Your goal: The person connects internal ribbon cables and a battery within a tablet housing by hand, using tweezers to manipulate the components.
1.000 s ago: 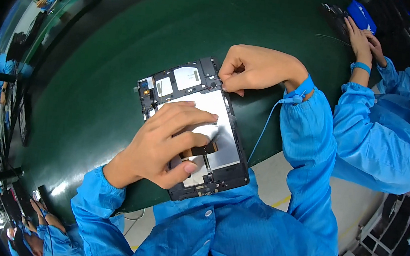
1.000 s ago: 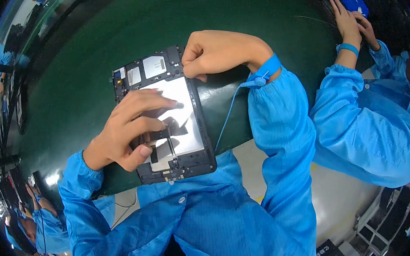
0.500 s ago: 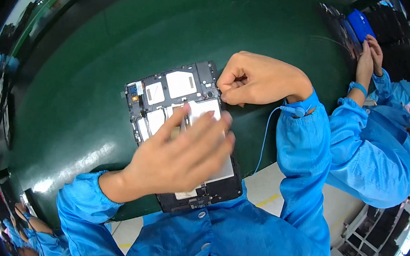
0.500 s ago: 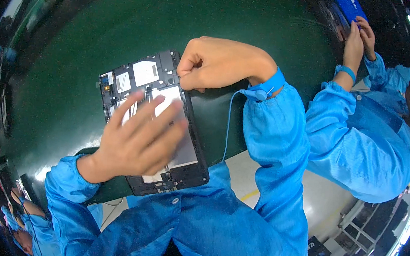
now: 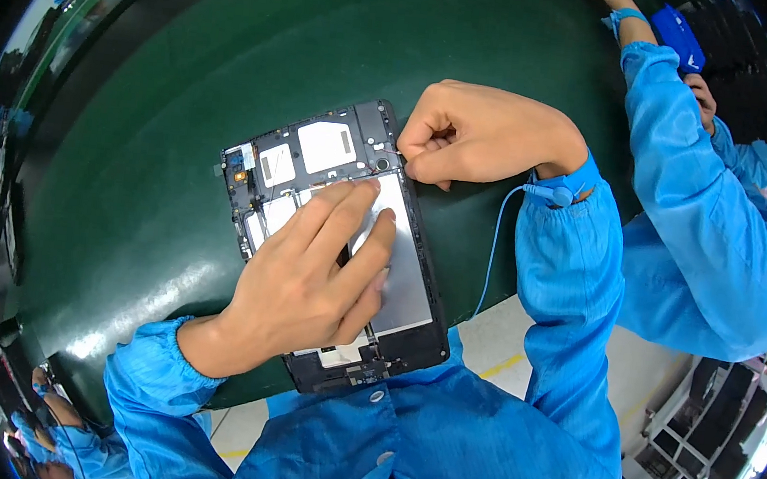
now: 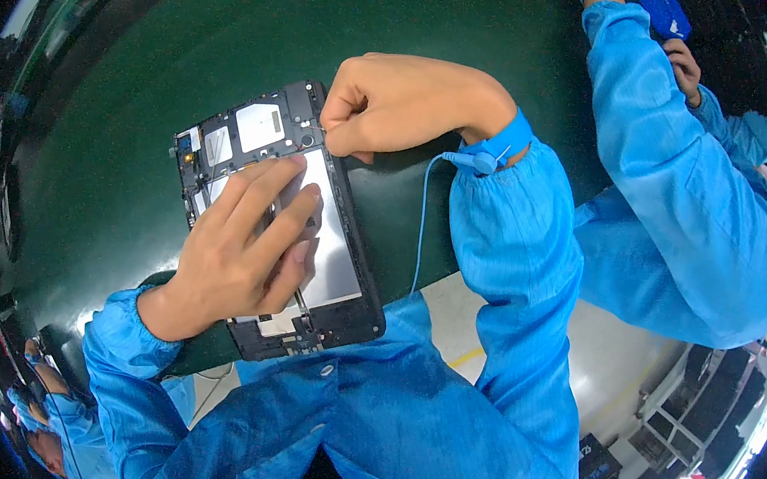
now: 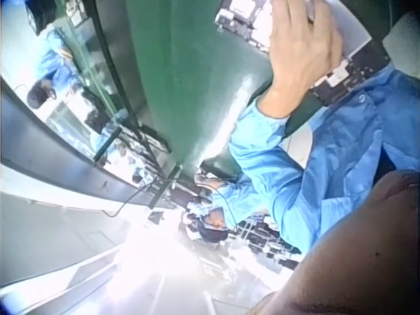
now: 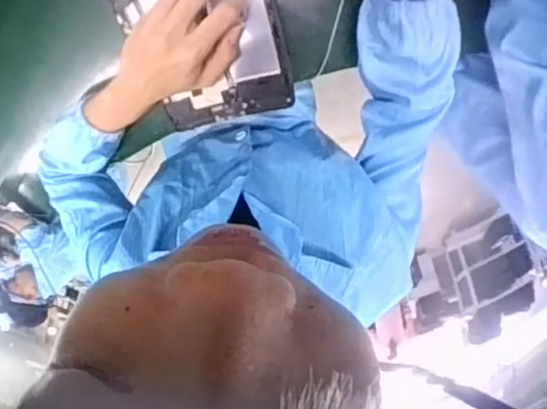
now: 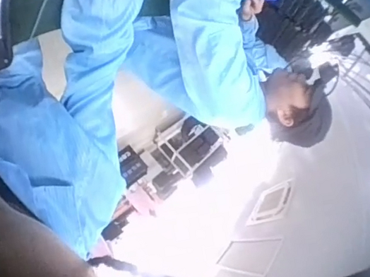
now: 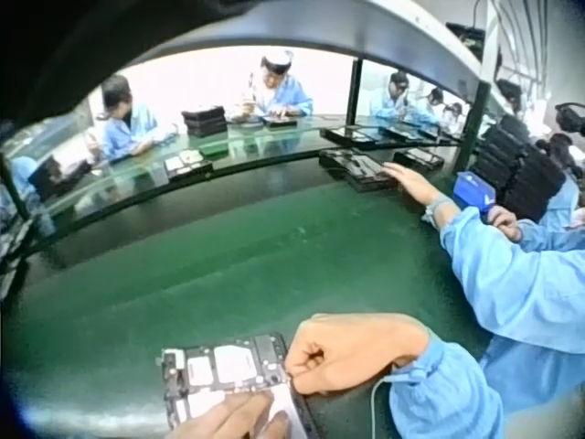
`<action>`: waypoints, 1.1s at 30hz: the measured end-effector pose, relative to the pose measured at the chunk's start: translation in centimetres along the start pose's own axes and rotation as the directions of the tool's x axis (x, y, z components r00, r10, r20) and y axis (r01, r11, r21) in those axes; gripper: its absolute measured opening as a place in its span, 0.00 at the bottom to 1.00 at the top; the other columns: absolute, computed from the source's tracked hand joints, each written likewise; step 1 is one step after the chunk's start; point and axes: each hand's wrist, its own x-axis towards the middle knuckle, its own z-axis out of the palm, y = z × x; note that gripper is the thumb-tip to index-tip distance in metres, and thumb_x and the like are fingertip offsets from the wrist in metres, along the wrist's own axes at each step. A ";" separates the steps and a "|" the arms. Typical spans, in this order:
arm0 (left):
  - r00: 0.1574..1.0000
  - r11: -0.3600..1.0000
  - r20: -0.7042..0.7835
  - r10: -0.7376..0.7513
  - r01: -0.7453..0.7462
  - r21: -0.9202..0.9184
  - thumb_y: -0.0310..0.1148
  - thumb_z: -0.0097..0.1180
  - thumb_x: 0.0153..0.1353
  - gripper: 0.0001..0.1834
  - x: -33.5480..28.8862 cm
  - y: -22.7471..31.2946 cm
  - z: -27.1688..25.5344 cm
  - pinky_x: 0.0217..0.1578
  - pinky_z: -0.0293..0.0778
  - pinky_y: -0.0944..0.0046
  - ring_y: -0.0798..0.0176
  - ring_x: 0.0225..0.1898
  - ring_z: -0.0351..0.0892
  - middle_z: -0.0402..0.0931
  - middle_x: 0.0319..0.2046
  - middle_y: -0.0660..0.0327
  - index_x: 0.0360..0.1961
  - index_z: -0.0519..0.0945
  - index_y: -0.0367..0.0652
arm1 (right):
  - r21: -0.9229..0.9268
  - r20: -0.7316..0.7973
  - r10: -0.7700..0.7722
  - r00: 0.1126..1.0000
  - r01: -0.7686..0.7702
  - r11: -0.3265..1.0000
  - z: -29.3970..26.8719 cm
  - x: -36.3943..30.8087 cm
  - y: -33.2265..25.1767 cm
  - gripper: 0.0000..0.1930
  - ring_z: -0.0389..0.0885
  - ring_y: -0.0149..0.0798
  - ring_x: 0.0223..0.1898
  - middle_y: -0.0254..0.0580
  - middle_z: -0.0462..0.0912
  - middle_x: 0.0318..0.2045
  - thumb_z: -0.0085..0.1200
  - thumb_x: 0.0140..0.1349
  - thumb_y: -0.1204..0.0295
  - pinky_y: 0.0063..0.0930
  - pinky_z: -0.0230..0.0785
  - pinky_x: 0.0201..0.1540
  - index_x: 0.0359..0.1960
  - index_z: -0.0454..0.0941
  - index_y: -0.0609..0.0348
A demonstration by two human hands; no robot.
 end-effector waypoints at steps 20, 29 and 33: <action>1.000 1.000 -0.015 -0.022 0.022 0.018 0.36 0.71 0.57 0.30 -0.6 -0.3 0.3 0.61 0.80 0.42 0.32 0.60 0.80 0.75 0.65 0.35 0.61 0.84 0.33 | -0.042 0.048 0.006 0.999 -0.004 0.999 -0.3 -0.1 0.1 0.17 0.62 0.26 0.17 0.33 0.67 0.13 0.59 0.66 0.73 0.33 0.55 0.24 0.18 0.75 0.64; 0.999 0.999 -0.026 -0.034 0.033 -0.033 0.39 0.76 0.54 0.30 0.1 -0.4 0.2 0.58 0.80 0.43 0.33 0.59 0.80 0.76 0.63 0.36 0.54 0.83 0.33 | -0.035 0.047 0.018 0.999 -0.016 0.999 -0.5 -0.3 0.2 0.16 0.61 0.27 0.17 0.32 0.64 0.14 0.59 0.65 0.74 0.32 0.54 0.24 0.18 0.73 0.64; 0.999 0.998 -0.026 -0.045 0.044 -0.033 0.41 0.78 0.52 0.29 0.1 -0.5 0.1 0.58 0.80 0.43 0.34 0.59 0.80 0.77 0.62 0.38 0.51 0.83 0.35 | -0.040 -0.012 -0.050 0.999 0.049 0.998 -0.6 0.1 0.2 0.16 0.63 0.27 0.18 0.33 0.67 0.14 0.60 0.66 0.73 0.32 0.56 0.25 0.19 0.76 0.64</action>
